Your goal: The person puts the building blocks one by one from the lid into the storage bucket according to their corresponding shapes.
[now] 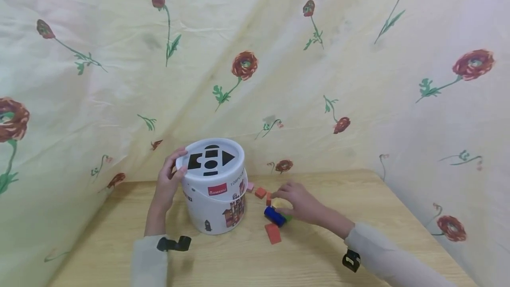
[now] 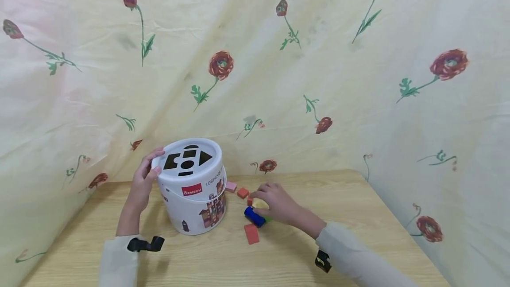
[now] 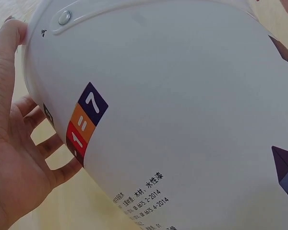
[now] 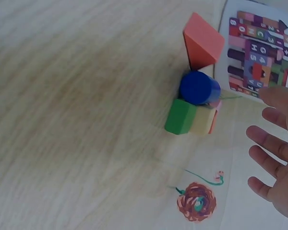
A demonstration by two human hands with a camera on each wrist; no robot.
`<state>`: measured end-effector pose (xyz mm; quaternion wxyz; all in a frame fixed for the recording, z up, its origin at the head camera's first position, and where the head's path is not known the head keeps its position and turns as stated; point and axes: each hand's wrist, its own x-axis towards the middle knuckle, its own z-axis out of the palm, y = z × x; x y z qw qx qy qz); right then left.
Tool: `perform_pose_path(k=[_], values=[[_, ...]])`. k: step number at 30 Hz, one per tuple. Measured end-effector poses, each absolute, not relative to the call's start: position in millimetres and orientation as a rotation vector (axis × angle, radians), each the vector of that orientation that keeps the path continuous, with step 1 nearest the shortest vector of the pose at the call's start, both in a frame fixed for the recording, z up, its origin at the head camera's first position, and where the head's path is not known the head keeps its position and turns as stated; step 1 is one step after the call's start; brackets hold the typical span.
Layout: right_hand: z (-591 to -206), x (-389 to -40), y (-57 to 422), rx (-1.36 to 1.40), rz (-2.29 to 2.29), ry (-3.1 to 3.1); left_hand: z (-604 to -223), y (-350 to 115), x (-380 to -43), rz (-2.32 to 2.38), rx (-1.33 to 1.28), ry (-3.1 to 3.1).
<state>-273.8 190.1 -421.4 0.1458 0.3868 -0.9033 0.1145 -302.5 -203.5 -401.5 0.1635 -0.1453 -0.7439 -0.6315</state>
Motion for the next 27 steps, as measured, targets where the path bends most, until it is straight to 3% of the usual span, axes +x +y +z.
perform_pose_path(k=[11,27], values=[[-431.3,-253.8,192.5,1.251,0.272,-2.598,-401.8,-203.3,-303.2,-1.799,-0.413,-2.118],[-450.6,-235.6,186.6,1.225,0.273,-2.623,-401.7,-202.9,-303.9,-1.813,-0.381,-2.127]])
